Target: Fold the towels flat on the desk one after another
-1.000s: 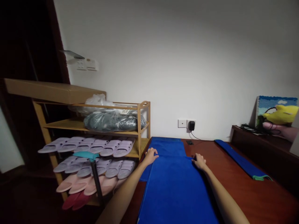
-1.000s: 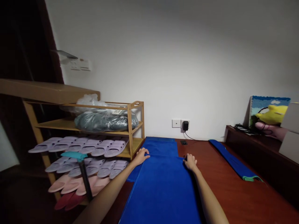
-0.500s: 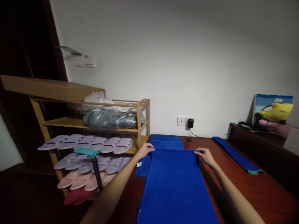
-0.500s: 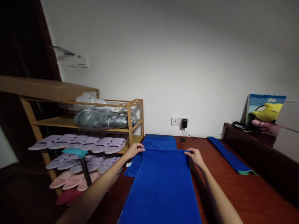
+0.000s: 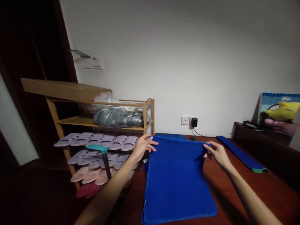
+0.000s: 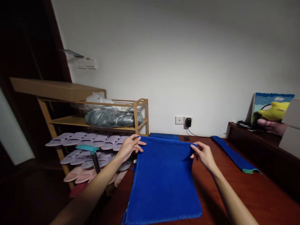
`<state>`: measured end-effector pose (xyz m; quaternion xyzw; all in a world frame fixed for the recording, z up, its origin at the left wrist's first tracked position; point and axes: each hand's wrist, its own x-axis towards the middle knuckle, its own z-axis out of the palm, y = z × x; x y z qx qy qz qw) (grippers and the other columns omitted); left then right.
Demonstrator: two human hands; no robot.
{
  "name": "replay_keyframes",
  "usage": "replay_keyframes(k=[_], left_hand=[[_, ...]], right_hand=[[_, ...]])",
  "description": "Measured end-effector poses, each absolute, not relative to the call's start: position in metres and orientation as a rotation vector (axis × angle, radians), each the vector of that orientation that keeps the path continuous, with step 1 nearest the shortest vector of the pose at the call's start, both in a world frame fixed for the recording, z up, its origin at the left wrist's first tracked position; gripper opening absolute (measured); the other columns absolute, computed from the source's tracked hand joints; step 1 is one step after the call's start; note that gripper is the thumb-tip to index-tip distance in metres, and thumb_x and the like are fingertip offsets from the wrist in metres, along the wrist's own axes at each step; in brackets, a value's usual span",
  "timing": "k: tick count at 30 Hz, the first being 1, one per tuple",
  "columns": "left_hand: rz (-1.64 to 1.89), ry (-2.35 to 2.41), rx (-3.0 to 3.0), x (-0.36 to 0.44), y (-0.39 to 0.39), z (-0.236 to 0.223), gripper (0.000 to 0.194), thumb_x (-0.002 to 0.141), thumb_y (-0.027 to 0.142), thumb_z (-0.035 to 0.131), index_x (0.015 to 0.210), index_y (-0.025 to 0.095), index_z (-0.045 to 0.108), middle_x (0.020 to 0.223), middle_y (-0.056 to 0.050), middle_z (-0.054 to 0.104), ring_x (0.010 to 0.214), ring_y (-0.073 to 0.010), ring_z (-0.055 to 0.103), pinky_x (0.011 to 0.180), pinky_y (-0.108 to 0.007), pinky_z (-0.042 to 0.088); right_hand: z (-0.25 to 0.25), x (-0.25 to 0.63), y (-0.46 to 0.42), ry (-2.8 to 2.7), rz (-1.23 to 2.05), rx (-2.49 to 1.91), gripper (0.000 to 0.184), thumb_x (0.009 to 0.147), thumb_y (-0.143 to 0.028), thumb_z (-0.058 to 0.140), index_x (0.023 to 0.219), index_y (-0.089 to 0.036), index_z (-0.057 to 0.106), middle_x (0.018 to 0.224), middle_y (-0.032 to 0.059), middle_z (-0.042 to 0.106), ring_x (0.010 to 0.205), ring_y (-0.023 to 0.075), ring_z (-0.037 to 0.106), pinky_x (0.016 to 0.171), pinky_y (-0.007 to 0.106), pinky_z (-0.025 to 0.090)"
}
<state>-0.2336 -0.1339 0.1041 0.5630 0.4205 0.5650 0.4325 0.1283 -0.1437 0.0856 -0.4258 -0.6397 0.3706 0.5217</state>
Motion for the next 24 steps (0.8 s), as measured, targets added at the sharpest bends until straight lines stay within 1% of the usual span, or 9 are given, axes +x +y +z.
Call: replay_keyframes(k=[2,4,7,9,13,16,20,24], left_hand=[[1.422,0.977,1.366,-0.236,-0.151,0.11,0.04,0.076,0.045,0.066,0.094,0.018,0.043,0.081,-0.012,0.073,0.057,-0.0207,0.07,0.043,-0.02,0.04],[1.399,0.964,1.357,-0.24,-0.17,0.109,0.039,0.074,0.043,0.069,0.092,0.018,0.045,0.085,-0.013,0.073,0.07,-0.0242,0.071,0.051,-0.022,0.046],[1.319,0.986,1.349,-0.248,-0.197,0.093,0.039,0.072,0.044,0.071,0.088,0.018,0.047,0.086,-0.013,0.073,0.085,-0.0281,0.07,0.061,-0.027,0.049],[1.227,1.019,1.347,-0.253,-0.212,0.077,0.04,0.071,0.048,0.071,0.087,0.019,0.049,0.084,-0.012,0.073,0.089,-0.0297,0.069,0.065,-0.03,0.05],[1.13,1.078,1.333,-0.26,-0.23,0.05,0.04,0.071,0.051,0.07,0.086,0.019,0.051,0.081,-0.009,0.073,0.094,-0.0315,0.067,0.072,-0.034,0.05],[1.18,1.056,1.324,-0.258,-0.229,0.047,0.037,0.074,0.048,0.07,0.088,0.019,0.052,0.083,-0.008,0.073,0.097,-0.0299,0.066,0.076,-0.033,0.05],[1.366,1.027,1.31,-0.252,-0.214,0.067,0.036,0.073,0.045,0.071,0.089,0.018,0.052,0.083,-0.009,0.073,0.092,-0.028,0.068,0.076,-0.033,0.052],[1.527,1.014,1.348,-0.245,-0.195,0.1,0.039,0.072,0.044,0.072,0.092,0.016,0.053,0.081,-0.009,0.073,0.085,-0.0274,0.07,0.067,-0.03,0.053]], right_hand=[[0.089,0.128,-0.156,-1.481,0.908,-0.985,0.04,0.073,-0.054,0.064,0.085,-0.016,0.061,0.055,0.0021,0.063,0.052,0.0162,0.059,0.05,0.027,0.045],[0.087,0.13,-0.168,-1.437,0.928,-0.972,0.037,0.073,-0.052,0.066,0.084,-0.017,0.062,0.059,0.0024,0.063,0.063,0.019,0.063,0.058,0.028,0.048],[0.073,0.135,-0.187,-1.503,0.97,-0.996,0.033,0.075,-0.048,0.065,0.081,-0.016,0.064,0.071,0.0053,0.066,0.07,0.0183,0.062,0.067,0.029,0.047],[0.06,0.138,-0.199,-1.603,1.02,-1.012,0.031,0.078,-0.046,0.062,0.079,-0.016,0.066,0.078,0.0062,0.067,0.072,0.0175,0.06,0.072,0.029,0.046],[0.04,0.142,-0.212,-1.703,1.091,-1.03,0.031,0.08,-0.047,0.059,0.08,-0.017,0.066,0.079,0.0051,0.067,0.076,0.0183,0.059,0.076,0.03,0.046],[0.042,0.142,-0.212,-1.7,1.042,-1.046,0.033,0.079,-0.049,0.059,0.077,-0.017,0.066,0.078,0.0054,0.067,0.076,0.0193,0.059,0.076,0.031,0.046],[0.062,0.138,-0.199,-1.623,0.956,-1.035,0.031,0.077,-0.048,0.063,0.08,-0.017,0.068,0.078,0.0054,0.068,0.077,0.0187,0.06,0.075,0.029,0.046],[0.085,0.13,-0.176,-1.433,0.91,-0.991,0.033,0.072,-0.047,0.069,0.086,-0.017,0.069,0.082,0.0068,0.07,0.078,0.0202,0.064,0.075,0.031,0.049]])
